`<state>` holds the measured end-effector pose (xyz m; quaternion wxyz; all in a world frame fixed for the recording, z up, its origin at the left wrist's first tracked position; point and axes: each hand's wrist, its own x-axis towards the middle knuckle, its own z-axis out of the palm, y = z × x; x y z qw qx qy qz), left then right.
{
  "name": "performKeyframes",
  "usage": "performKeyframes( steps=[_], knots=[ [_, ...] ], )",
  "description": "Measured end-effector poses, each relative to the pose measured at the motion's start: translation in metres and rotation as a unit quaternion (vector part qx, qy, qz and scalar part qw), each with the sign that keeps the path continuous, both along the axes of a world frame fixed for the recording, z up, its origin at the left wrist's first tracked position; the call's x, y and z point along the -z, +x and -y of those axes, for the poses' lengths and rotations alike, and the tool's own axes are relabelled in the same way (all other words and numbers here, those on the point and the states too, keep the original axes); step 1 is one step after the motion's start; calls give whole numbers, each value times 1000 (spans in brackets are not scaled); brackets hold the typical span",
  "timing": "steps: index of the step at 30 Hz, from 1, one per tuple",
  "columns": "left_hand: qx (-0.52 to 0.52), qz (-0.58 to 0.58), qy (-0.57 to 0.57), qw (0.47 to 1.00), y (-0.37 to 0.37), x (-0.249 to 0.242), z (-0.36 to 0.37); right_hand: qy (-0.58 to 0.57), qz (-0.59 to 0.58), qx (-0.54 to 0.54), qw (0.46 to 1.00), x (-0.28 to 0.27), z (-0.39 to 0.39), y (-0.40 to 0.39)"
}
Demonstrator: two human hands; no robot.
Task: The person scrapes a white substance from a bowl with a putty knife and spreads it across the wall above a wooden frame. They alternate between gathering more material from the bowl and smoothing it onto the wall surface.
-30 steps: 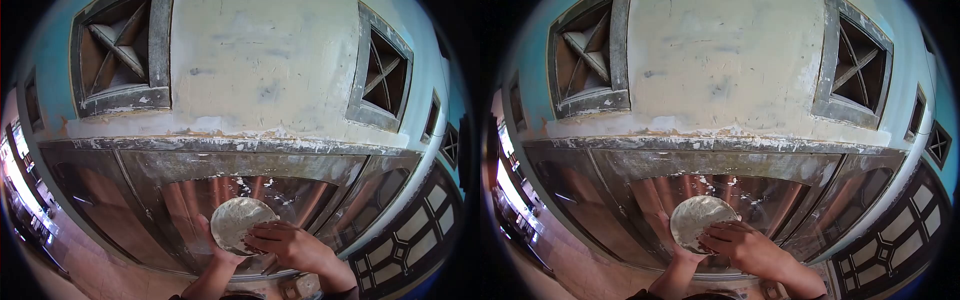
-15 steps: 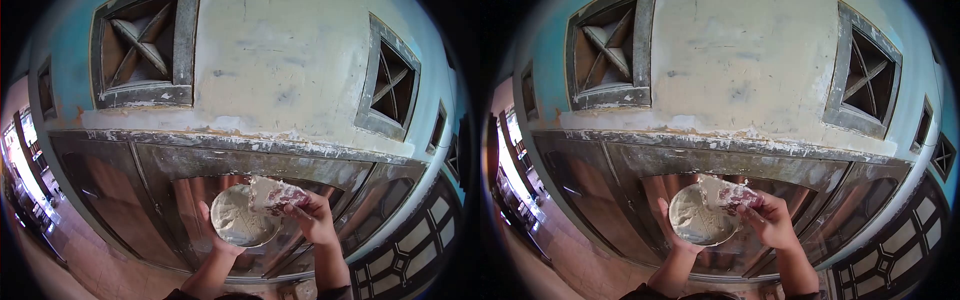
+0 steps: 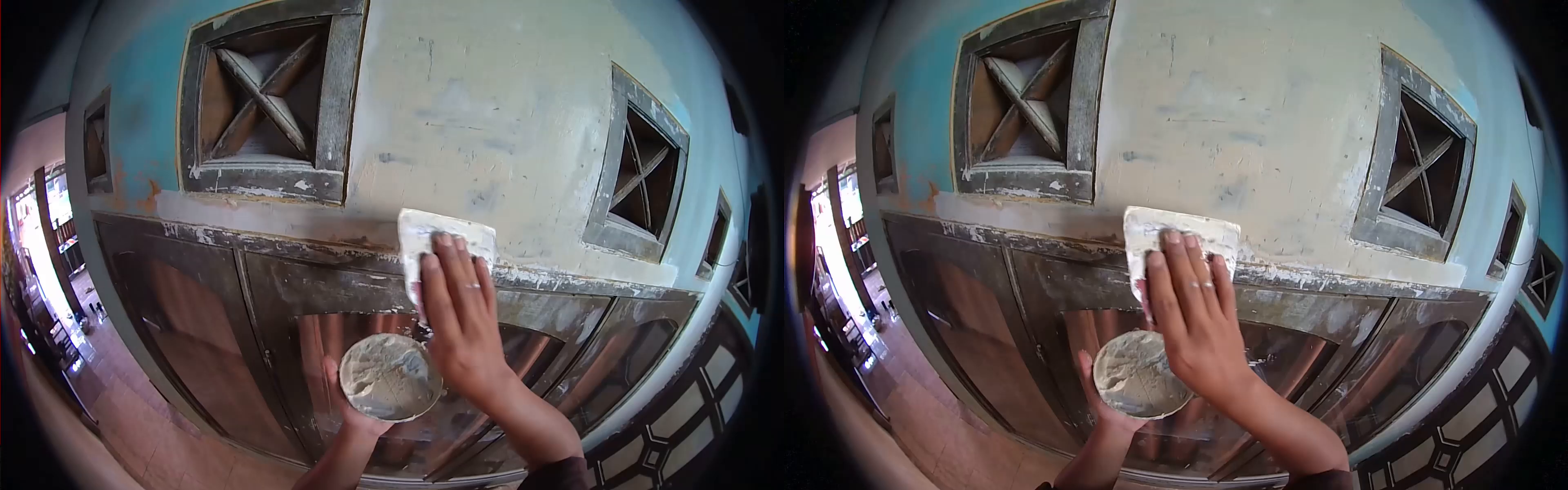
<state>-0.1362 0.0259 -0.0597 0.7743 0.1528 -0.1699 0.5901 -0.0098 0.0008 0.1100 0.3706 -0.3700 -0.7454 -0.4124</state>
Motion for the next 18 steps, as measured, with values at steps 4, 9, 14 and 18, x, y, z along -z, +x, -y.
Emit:
performKeyframes(
  steps=[4, 9, 14, 18],
  knots=[
    [-29, -30, -23, 999, -22, 15, -3, -6, 63, 74, 995, 11, -32, -10],
    [-69, -16, -16, 997, -53, 14, -8, -26, 77, 120, 990, 27, -59, -22],
    [-127, -18, 18, 992, -86, -14, 3, -15, 91, 171, 981, 34, -75, -23],
    [-182, -67, 48, 980, -104, -25, 4, -22, 85, 152, 985, 45, -74, -16]
  ],
)
